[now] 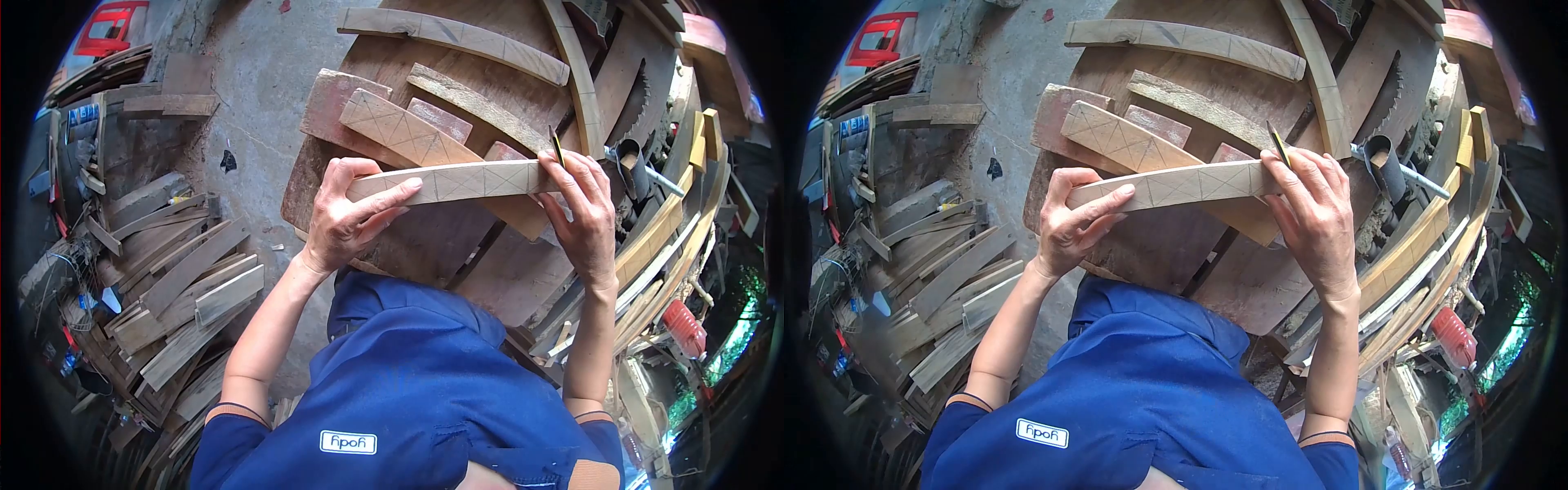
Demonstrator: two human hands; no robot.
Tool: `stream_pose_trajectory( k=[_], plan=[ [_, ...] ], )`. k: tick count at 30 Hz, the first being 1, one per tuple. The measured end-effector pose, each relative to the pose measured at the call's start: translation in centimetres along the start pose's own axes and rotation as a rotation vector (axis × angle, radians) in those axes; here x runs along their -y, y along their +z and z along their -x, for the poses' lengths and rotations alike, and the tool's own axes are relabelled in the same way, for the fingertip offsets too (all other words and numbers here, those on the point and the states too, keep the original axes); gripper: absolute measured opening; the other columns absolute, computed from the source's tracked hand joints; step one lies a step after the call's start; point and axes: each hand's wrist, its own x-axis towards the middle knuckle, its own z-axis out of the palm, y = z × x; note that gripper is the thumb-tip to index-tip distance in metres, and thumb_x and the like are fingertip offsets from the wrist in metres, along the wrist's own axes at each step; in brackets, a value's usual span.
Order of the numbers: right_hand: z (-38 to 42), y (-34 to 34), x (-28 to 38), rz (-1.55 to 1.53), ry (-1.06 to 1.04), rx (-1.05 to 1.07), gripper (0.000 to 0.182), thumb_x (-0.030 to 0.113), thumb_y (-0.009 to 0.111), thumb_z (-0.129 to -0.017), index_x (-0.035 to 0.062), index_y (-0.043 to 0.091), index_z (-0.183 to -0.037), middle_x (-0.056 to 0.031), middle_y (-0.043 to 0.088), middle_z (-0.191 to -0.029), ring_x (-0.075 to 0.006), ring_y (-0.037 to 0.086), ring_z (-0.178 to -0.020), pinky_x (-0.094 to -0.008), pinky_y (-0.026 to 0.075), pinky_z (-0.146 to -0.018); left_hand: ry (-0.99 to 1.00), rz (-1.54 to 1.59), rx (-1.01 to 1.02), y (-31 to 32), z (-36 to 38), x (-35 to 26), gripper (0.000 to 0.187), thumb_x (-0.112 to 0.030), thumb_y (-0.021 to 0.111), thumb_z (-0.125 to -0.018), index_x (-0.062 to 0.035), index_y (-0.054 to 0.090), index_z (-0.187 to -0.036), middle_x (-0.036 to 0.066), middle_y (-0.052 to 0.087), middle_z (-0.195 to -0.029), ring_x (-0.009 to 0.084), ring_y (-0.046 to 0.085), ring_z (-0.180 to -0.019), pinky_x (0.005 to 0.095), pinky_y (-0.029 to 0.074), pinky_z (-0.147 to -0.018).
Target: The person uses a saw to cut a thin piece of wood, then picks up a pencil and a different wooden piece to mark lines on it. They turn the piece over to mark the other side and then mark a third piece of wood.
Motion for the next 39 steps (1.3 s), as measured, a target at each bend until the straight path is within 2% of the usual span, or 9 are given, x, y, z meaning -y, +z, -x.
stream_pose_trajectory(
  k=[12, 14, 18, 20, 24, 25, 29, 34, 39],
  plan=[
    [0.2, -1.3, -0.2, -0.029, 0.08, -0.004, 0.064, 0.009, 0.077, -0.075, 0.0132, 0.057, -0.136, -0.0083, 0.059, -0.133, -0.0268, 0.052, -0.126, -0.0455, 0.037, -0.111, 0.031, 0.004, 0.015, -0.1, 0.0, 0.4, 0.052, -0.014, 0.079, -0.076, -0.034, 0.069, -0.122, 0.006, 0.051, -0.104, 0.0232, 0.053, -0.092, 0.0351, 0.053, -0.082],
    [0.1, -2.1, -0.2, -0.133, 0.15, -0.041, 0.069, -0.003, 0.069, -0.076, 0.0123, 0.051, -0.14, -0.01, 0.058, -0.135, -0.028, 0.053, -0.127, -0.0441, 0.04, -0.112, 0.028, 0.005, 0.024, -0.2, 0.1, 0.5, 0.051, -0.014, 0.078, -0.076, -0.0341, 0.069, -0.123, 0.006, 0.052, -0.104, 0.0233, 0.053, -0.092, 0.0352, 0.053, -0.082],
    [-1.2, -2.6, 0.4, -0.573, 0.271, -0.133, 0.07, -0.005, 0.073, -0.075, 0.0045, 0.049, -0.14, -0.013, 0.057, -0.13, -0.0236, 0.057, -0.123, -0.039, 0.043, -0.111, 0.039, 0.011, 0.025, -0.1, 0.1, 0.5, 0.05, -0.016, 0.078, -0.077, -0.0341, 0.069, -0.123, 0.006, 0.052, -0.104, 0.0231, 0.053, -0.092, 0.0349, 0.053, -0.082],
    [-2.1, -2.8, 1.5, -1.093, 0.247, -0.109, 0.069, 0.0, 0.078, -0.077, -0.0015, 0.047, -0.139, -0.0154, 0.055, -0.132, -0.024, 0.056, -0.124, -0.0371, 0.045, -0.109, 0.036, 0.02, 0.019, -0.2, 0.0, 0.5, 0.05, -0.016, 0.078, -0.078, -0.034, 0.069, -0.123, 0.006, 0.052, -0.104, 0.0231, 0.053, -0.092, 0.0348, 0.053, -0.082],
    [-3.1, -2.7, 1.4, -1.127, 0.347, -0.052, 0.059, 0.02, 0.078, -0.084, -0.0032, 0.053, -0.132, -0.0138, 0.066, -0.111, -0.0205, 0.067, -0.105, -0.0325, 0.051, -0.098, 0.035, 0.023, 0.028, -0.2, 0.0, 0.5, 0.048, -0.017, 0.077, -0.079, -0.0335, 0.069, -0.123, 0.006, 0.052, -0.104, 0.023, 0.053, -0.092, 0.0351, 0.053, -0.081],
    [-3.6, -2.5, 1.9, -1.069, 0.33, -0.109, 0.044, 0.026, 0.065, -0.095, -0.0043, 0.058, -0.126, -0.0109, 0.069, -0.094, -0.0166, 0.07, -0.088, -0.0284, 0.054, -0.085, 0.038, 0.017, 0.027, -0.2, 0.0, 0.4, 0.048, -0.017, 0.077, -0.08, -0.0334, 0.069, -0.123, 0.006, 0.052, -0.103, 0.023, 0.053, -0.092, 0.0353, 0.054, -0.081],
    [-4.4, -1.7, 1.9, -1.179, 0.304, -0.091, 0.044, 0.033, 0.045, -0.106, -0.0044, 0.063, -0.121, -0.0052, 0.063, -0.077, -0.0106, 0.062, -0.074, -0.025, 0.052, -0.072, 0.033, 0.04, 0.038, -0.4, -0.1, 0.5, 0.048, -0.016, 0.076, -0.08, -0.0329, 0.069, -0.123, 0.007, 0.052, -0.103, 0.0232, 0.053, -0.092, 0.0354, 0.053, -0.081],
    [-5.4, 0.3, 2.7, -1.117, 0.266, -0.117, 0.048, 0.037, 0.045, -0.105, -0.0037, 0.067, -0.118, -0.0007, 0.056, -0.073, -0.007, 0.053, -0.07, -0.0264, 0.051, -0.075, 0.037, 0.048, 0.042, -0.5, -0.3, 0.5, 0.049, -0.014, 0.077, -0.078, -0.0325, 0.069, -0.124, 0.007, 0.052, -0.104, 0.0242, 0.054, -0.093, 0.036, 0.053, -0.082],
    [-5.6, 1.3, 3.5, -1.138, 0.281, -0.079, 0.036, 0.031, 0.054, -0.103, 0.0019, 0.072, -0.112, 0.0017, 0.059, -0.073, -0.0057, 0.052, -0.069, -0.0217, 0.043, -0.065, 0.036, 0.049, 0.039, -0.5, -0.3, 0.5, 0.05, -0.014, 0.077, -0.078, -0.0324, 0.069, -0.124, 0.008, 0.053, -0.104, 0.0245, 0.054, -0.093, 0.0363, 0.053, -0.082]
  ],
)
